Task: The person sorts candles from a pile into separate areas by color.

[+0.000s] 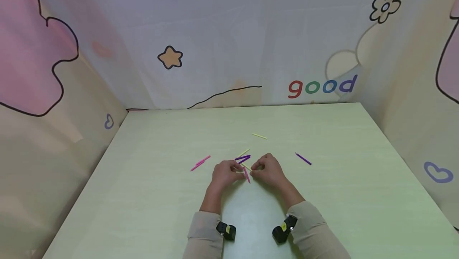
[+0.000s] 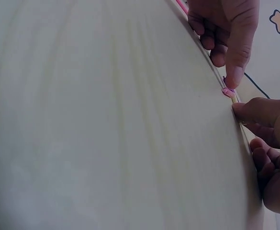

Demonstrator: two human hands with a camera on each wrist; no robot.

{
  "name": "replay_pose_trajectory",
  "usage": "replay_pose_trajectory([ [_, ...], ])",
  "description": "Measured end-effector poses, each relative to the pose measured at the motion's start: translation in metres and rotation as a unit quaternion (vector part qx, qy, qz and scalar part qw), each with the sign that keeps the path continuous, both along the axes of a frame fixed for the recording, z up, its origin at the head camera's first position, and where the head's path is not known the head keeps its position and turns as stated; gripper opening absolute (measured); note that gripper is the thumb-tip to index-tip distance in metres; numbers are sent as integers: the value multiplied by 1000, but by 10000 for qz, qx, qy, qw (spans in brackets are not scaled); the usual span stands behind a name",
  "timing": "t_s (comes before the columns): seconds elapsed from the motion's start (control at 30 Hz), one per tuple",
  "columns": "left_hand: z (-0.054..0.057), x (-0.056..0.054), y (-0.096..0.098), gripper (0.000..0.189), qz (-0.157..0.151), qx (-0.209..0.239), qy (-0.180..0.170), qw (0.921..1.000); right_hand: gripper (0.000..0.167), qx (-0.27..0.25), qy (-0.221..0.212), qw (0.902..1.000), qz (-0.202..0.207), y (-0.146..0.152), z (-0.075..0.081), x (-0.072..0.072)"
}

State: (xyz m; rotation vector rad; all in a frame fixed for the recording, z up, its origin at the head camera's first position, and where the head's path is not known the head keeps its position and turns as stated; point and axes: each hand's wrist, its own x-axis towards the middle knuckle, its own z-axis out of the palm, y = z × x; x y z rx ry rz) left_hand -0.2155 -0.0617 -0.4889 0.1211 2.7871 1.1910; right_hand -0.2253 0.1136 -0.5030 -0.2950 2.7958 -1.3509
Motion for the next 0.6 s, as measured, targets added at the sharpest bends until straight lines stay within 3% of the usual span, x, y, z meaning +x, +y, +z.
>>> replay_pose_trajectory([
  [0.3,-1,2,10,41,105,-940,-28,9955,8,123,188,9997,60,1,-1,-2],
  [0.6,0,5,9,37,114,-1058,-36,9943,8,30,8,10000,1,0,-2,-2],
])
